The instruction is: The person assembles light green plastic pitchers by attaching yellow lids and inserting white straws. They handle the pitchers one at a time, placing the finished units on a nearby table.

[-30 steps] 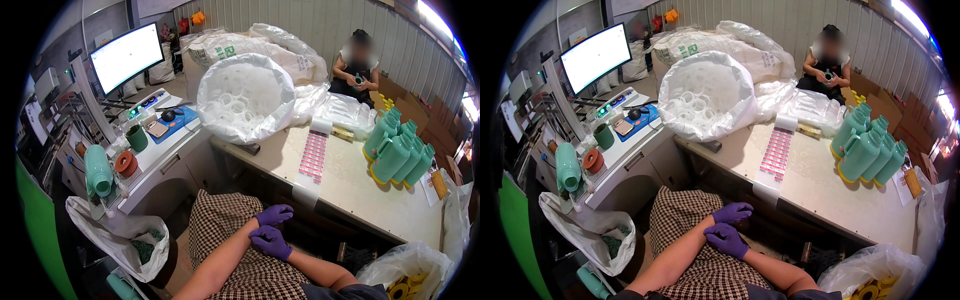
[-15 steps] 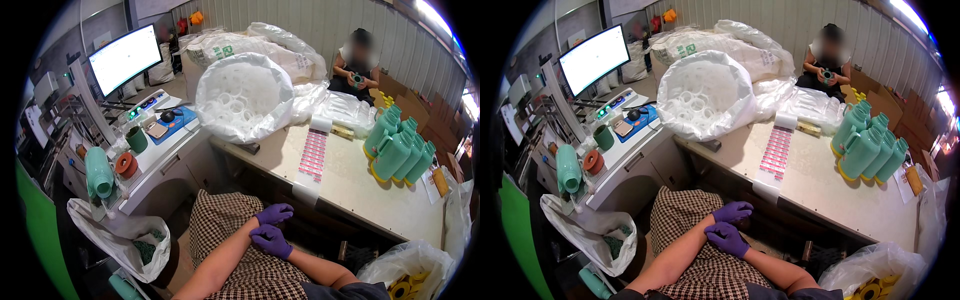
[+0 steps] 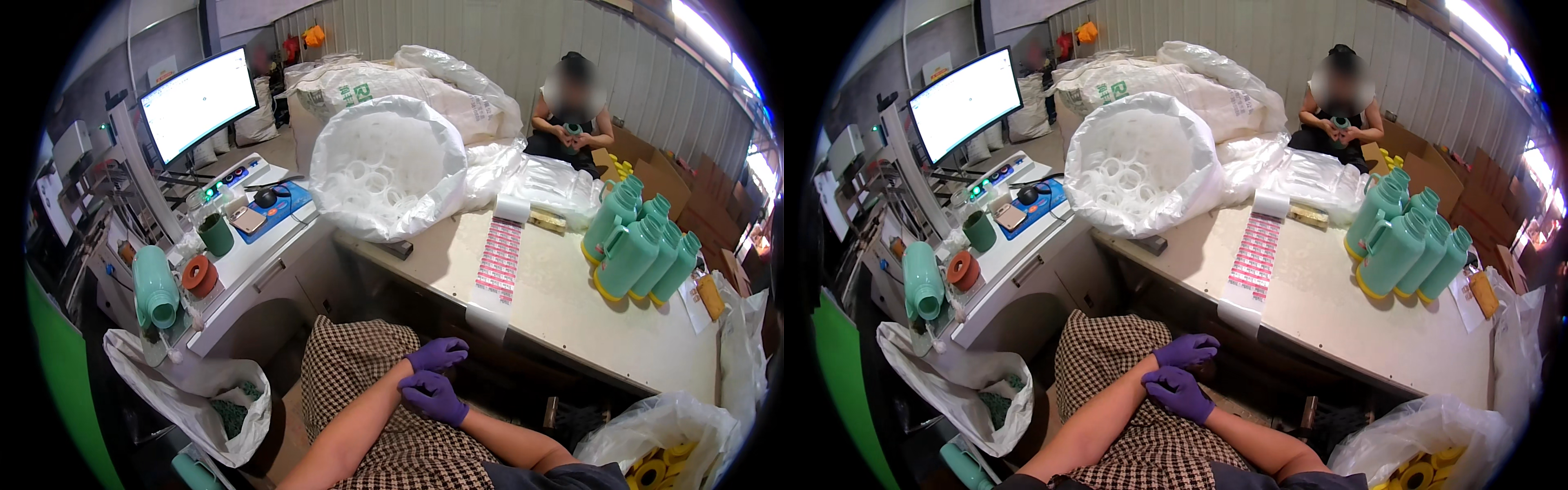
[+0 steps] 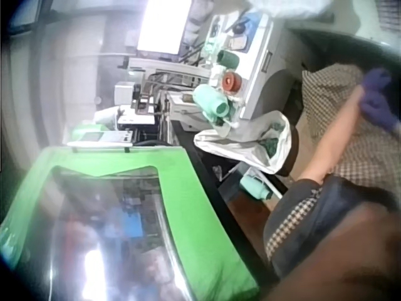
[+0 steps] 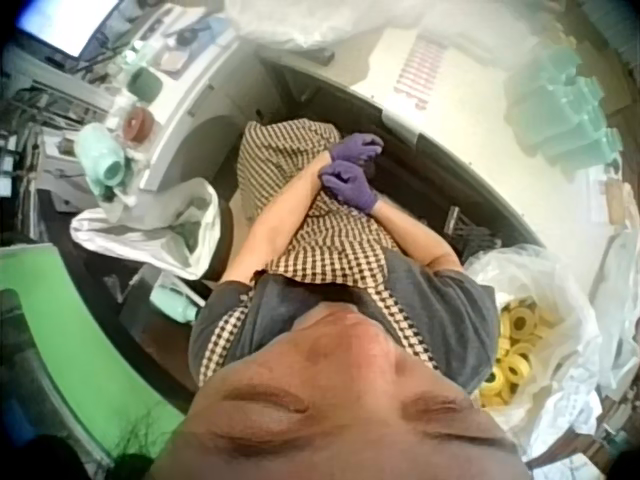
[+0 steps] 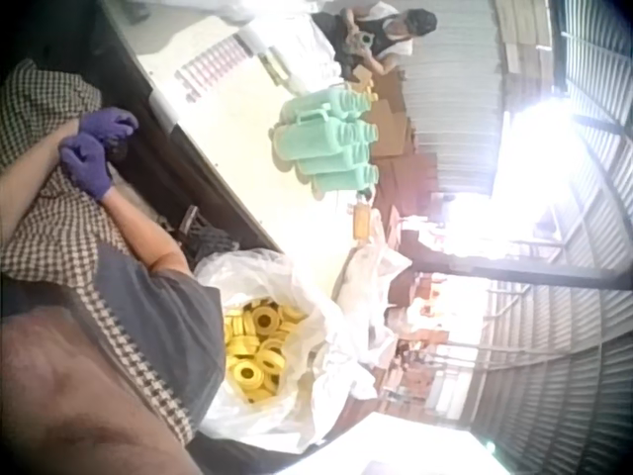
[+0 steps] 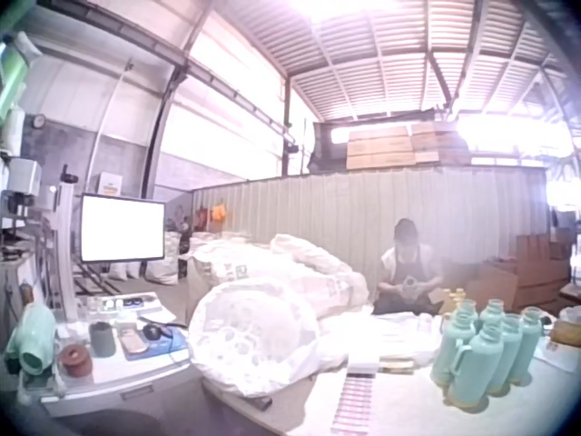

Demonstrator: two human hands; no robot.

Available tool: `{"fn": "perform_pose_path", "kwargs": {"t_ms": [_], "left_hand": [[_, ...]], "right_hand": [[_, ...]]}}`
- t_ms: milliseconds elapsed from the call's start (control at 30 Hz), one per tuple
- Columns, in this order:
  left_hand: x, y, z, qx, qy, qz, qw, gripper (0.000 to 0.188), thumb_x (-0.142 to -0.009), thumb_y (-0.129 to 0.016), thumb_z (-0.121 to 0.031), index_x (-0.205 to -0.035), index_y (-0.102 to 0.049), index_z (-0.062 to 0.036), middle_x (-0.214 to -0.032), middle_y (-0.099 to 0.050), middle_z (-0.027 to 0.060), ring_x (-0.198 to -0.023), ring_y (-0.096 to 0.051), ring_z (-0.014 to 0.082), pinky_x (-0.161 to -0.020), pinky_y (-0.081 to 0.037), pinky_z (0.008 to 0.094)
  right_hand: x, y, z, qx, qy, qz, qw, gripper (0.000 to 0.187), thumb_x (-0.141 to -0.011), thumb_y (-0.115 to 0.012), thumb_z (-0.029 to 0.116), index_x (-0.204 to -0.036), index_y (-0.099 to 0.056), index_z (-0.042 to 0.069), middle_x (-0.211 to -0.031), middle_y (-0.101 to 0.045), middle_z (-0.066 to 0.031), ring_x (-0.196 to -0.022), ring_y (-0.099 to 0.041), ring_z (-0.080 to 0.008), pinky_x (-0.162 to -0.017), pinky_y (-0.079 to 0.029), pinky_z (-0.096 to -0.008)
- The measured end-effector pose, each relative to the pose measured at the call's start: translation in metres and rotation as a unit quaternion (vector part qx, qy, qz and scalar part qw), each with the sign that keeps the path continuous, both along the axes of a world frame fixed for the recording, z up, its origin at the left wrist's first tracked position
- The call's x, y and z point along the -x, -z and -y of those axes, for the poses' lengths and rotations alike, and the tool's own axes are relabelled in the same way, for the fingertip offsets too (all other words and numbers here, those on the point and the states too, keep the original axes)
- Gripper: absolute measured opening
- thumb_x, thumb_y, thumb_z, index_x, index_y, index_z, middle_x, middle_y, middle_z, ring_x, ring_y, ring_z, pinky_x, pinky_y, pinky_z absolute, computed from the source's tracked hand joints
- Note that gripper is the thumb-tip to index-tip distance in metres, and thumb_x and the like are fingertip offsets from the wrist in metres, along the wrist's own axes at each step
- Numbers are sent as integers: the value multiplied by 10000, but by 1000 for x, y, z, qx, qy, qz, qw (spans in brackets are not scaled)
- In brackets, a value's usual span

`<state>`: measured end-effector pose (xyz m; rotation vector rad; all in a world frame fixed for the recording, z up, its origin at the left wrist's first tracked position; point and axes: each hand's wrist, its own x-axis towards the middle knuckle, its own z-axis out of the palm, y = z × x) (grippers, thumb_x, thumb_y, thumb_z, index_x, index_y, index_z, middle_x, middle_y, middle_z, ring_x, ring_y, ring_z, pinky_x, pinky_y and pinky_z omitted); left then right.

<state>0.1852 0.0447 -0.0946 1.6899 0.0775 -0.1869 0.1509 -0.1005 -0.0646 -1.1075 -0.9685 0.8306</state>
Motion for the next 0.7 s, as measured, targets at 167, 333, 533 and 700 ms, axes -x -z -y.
{"fn": "perform_pose_path", "kwargs": {"t_ms": [167,333,533,700], "left_hand": [[-1,9,-1,3,2,11,1000,423,-969,-679,-308,-1275,-598,-28,-1083,-672,55,-961,-592,126,-840,-511,294],[0,9,1,-2,-9,6,1000,398,-972,-677,-296,-1256,-607,-27,-1092,-676,61,-978,-599,137,-851,-516,312],[-10,22,-1,-79,24,104,991,417,-985,-667,-278,-1303,-587,-20,-1082,-667,65,-918,-610,117,-794,-530,286],[-10,45,-8,37,-14,-10,999,355,-995,-653,-219,-1280,-595,-16,-1028,-664,47,-888,-602,96,-765,-530,281]], "right_hand": [[-1,6,-3,-30,30,73,996,118,-943,-685,79,-1030,-674,1,-780,-657,-26,-679,-593,-81,-625,-488,-246],[0,0,-1,-14,15,58,998,146,-944,-685,88,-1063,-673,3,-799,-670,-25,-695,-602,-91,-648,-497,-254],[3,-49,7,-50,-2,73,996,292,-926,-675,79,-1209,-646,13,-1073,-667,-98,-989,-621,-157,-913,-495,-328],[-5,-241,1,-396,-144,217,881,460,-844,-641,42,-1304,-626,41,-1264,-583,-186,-1128,-582,-363,-1021,-432,-473]]}}
